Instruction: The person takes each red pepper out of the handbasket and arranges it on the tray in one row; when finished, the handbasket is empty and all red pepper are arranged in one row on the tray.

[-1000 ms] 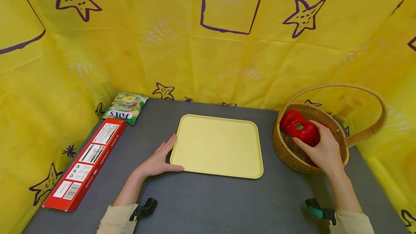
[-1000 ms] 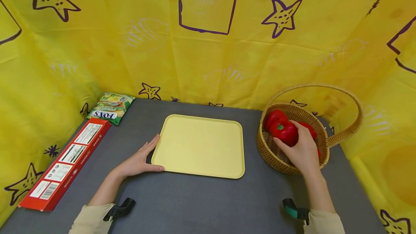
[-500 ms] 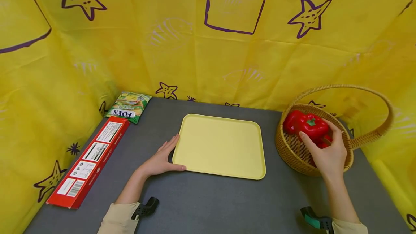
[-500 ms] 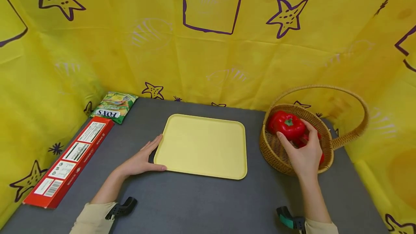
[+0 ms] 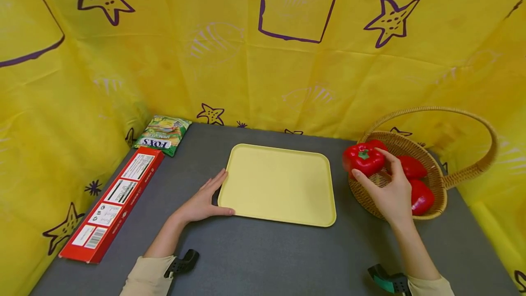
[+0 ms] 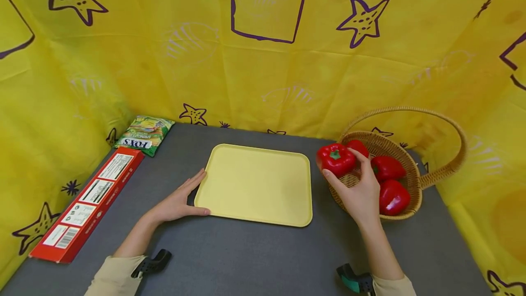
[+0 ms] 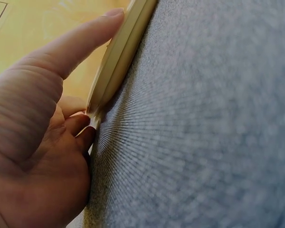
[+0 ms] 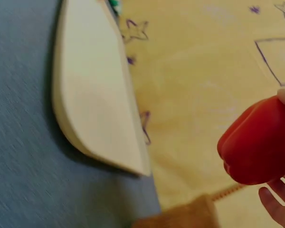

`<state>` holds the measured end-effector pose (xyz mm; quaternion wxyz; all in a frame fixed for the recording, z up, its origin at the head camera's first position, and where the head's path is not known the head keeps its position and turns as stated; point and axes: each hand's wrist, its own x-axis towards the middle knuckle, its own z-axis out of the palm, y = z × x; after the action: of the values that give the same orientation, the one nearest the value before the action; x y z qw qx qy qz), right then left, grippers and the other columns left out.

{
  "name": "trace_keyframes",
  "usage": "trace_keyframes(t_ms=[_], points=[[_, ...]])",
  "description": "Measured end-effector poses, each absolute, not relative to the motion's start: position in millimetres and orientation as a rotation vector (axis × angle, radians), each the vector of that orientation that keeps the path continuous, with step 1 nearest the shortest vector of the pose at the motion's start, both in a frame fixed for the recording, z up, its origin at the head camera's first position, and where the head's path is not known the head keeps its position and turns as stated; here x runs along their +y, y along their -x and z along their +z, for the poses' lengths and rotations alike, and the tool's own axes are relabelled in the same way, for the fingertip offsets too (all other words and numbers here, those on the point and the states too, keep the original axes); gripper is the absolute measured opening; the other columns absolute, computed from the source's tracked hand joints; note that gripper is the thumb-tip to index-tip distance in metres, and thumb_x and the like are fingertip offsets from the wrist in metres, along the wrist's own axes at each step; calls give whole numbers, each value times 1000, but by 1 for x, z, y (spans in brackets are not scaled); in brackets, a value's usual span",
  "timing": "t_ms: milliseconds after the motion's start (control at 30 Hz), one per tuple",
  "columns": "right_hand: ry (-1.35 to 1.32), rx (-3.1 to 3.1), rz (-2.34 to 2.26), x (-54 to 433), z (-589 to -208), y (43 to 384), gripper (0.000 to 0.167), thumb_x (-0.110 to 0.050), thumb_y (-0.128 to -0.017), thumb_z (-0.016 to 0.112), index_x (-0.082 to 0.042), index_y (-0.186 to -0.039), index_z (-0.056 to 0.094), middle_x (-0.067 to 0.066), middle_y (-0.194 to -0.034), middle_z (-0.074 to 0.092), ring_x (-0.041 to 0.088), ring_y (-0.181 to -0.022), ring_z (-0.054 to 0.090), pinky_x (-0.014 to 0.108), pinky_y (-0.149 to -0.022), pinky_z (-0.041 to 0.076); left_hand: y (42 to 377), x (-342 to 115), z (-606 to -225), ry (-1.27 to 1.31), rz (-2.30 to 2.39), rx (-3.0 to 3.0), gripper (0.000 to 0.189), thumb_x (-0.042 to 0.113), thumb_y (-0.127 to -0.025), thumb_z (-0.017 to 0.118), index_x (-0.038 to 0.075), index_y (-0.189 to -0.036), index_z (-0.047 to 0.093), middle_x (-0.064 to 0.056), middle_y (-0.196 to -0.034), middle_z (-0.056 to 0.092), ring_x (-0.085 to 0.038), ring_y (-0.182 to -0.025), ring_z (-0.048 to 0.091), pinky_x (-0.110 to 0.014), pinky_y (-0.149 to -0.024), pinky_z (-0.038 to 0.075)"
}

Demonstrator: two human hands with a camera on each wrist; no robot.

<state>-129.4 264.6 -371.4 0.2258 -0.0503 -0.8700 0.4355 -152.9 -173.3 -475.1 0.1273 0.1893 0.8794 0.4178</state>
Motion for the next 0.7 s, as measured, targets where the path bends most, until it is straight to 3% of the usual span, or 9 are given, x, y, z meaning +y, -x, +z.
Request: trace_keyframes(t_ms=[133,300,533,700], points=[[44,-2461,1209,248,-382,132,69,-25,-79,82,-15,-139,49,5,-123,61,8,-104,53,15,-85,44,152,-174,-475,-601,1218,2552,109,44,-78,80,2,-155,16,-13,-163,2,-41,-146,0,-60,-113,3],[-107,-2519,1252,228,-395,135,70,-27,-78,84,-12,-138,49,6,-123,62,18,-103,57,23,-83,48,151,-174,-475,-655,1181,2558,107,44,-79,79,3,-155,16,-11,-163,1,-33,-148,1,-55,-115,1],[-202,-2555,1394,203,-411,141,70,-28,-78,84,-12,-136,50,6,-126,60,24,-105,59,51,-90,49,151,-174,-474,-675,1195,2543,106,42,-80,79,1,-155,16,-13,-163,0,-33,-148,0,-56,-115,0],[-225,-2547,1504,188,-422,148,67,-27,-77,85,-11,-133,51,6,-125,60,22,-112,54,51,-93,48,151,-174,-475,-672,1182,2547,107,43,-80,79,1,-155,16,-12,-163,0,-32,-148,0,-56,-114,0]])
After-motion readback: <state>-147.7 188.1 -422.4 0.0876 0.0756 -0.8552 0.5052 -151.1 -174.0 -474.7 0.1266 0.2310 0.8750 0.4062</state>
